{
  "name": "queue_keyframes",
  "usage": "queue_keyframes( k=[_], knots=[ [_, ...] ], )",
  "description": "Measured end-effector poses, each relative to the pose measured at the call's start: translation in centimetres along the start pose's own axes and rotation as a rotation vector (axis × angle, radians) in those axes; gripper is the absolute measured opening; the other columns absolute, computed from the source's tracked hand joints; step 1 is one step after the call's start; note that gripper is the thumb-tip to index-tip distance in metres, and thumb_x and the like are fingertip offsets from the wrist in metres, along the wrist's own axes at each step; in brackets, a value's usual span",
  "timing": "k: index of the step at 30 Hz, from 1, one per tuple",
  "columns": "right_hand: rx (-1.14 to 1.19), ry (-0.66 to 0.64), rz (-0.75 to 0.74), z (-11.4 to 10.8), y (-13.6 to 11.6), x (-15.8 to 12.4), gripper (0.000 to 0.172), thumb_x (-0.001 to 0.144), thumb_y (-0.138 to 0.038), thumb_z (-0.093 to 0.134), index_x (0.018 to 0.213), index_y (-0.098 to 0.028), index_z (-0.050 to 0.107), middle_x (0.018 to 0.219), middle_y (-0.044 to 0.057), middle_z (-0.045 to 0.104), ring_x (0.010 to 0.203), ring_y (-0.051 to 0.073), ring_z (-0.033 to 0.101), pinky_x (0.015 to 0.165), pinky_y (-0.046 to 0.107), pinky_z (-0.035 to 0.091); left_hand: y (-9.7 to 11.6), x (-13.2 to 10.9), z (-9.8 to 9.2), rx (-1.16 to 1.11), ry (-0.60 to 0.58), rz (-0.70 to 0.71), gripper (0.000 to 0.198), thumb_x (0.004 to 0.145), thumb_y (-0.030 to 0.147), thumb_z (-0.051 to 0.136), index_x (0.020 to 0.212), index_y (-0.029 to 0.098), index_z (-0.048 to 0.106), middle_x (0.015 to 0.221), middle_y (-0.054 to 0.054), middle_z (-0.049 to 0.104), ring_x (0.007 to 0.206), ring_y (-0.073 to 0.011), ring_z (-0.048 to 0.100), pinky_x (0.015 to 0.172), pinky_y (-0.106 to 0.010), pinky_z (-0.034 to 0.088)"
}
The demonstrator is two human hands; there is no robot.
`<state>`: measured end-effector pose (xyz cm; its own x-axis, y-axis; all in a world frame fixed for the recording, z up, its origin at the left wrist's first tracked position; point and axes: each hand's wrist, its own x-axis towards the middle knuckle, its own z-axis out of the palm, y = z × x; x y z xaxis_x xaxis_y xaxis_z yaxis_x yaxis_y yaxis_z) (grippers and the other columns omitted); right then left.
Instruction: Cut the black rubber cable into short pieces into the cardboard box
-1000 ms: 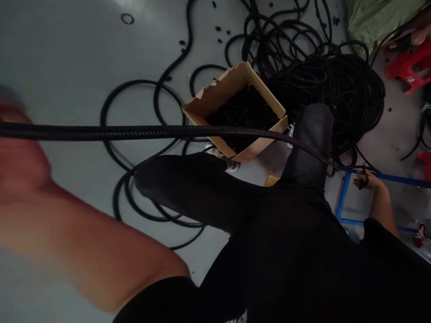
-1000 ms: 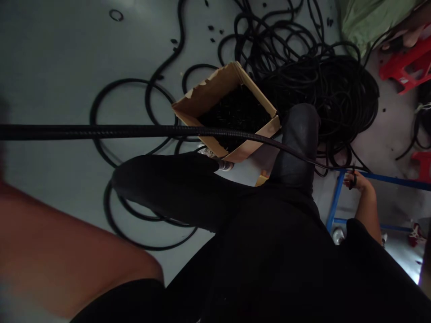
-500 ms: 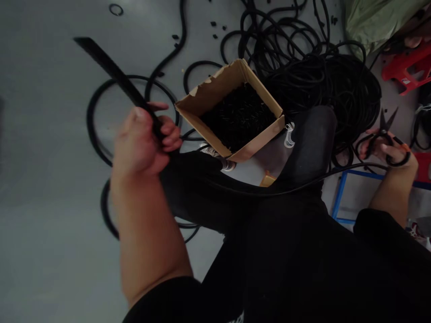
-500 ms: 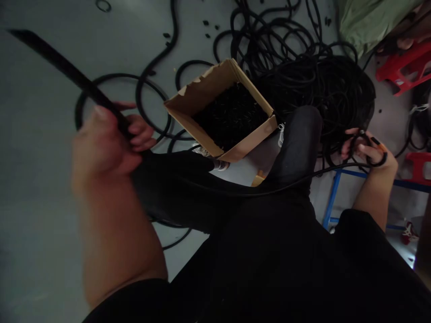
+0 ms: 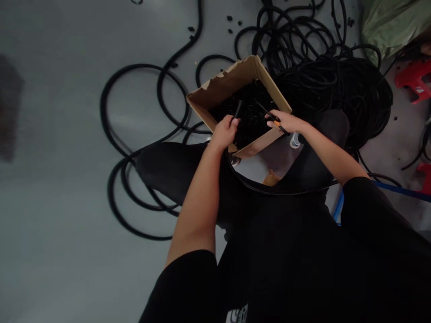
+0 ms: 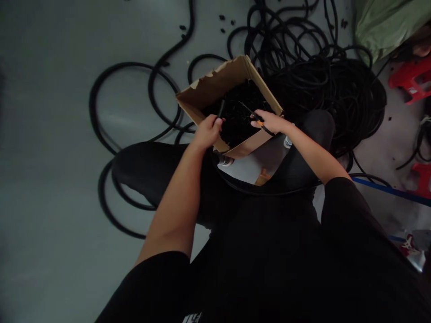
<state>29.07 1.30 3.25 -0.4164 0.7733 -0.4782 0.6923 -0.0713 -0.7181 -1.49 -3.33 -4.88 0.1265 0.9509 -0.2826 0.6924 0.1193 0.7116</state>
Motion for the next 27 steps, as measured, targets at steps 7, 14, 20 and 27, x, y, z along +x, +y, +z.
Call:
queue_keyframes(
  k=[7, 14, 20, 27],
  knots=[
    [-0.146, -0.119, -0.041, 2.8, 1.8, 2.8, 0.051, 0.105, -0.039, 0.084, 0.151, -0.016, 0.084, 0.145, 0.018, 0.09, 0.134, 0.037, 0.081, 0.124, 0.05, 0.061, 0.9, -0.6, 0.7, 0.071, -0.037, -0.102, 0.051, 0.127, 0.053, 0.047, 0.148, 0.021, 0.08, 0.135, -0.021, 0.09, 0.138, -0.0408, 0.081, 0.118, -0.049, 0.062],
    [-0.159, -0.13, -0.011, 3.5, 1.4, 3.7, 0.053, 0.106, -0.042, 0.086, 0.151, -0.014, 0.085, 0.146, 0.019, 0.089, 0.136, 0.039, 0.082, 0.123, 0.049, 0.061, 0.3, 0.2, 0.9, 0.112, -0.114, -0.079, 0.044, 0.124, 0.044, 0.052, 0.145, 0.021, 0.082, 0.136, -0.02, 0.09, 0.136, -0.0398, 0.081, 0.118, -0.048, 0.061],
    [-0.178, -0.141, -0.014, 3.3, 0.2, 2.9, 0.058, 0.109, -0.055, 0.086, 0.15, -0.015, 0.086, 0.118, 0.014, 0.092, 0.126, 0.039, 0.085, 0.114, 0.048, 0.063, 1.1, 0.0, 0.6, 0.127, -0.177, -0.087, 0.045, 0.121, 0.035, 0.055, 0.153, 0.018, 0.081, 0.147, -0.022, 0.089, 0.143, -0.0426, 0.08, 0.123, -0.052, 0.06],
    [-0.232, -0.156, 0.042, 3.8, -0.3, 2.9, 0.041, 0.112, -0.057, 0.085, 0.131, -0.02, 0.089, 0.102, 0.01, 0.089, 0.114, 0.036, 0.086, 0.105, 0.042, 0.061, 1.8, -0.5, 0.1, 0.15, -0.173, -0.07, 0.046, 0.118, 0.03, 0.059, 0.157, 0.019, 0.081, 0.157, -0.023, 0.086, 0.15, -0.0454, 0.078, 0.131, -0.057, 0.058]
  ],
)
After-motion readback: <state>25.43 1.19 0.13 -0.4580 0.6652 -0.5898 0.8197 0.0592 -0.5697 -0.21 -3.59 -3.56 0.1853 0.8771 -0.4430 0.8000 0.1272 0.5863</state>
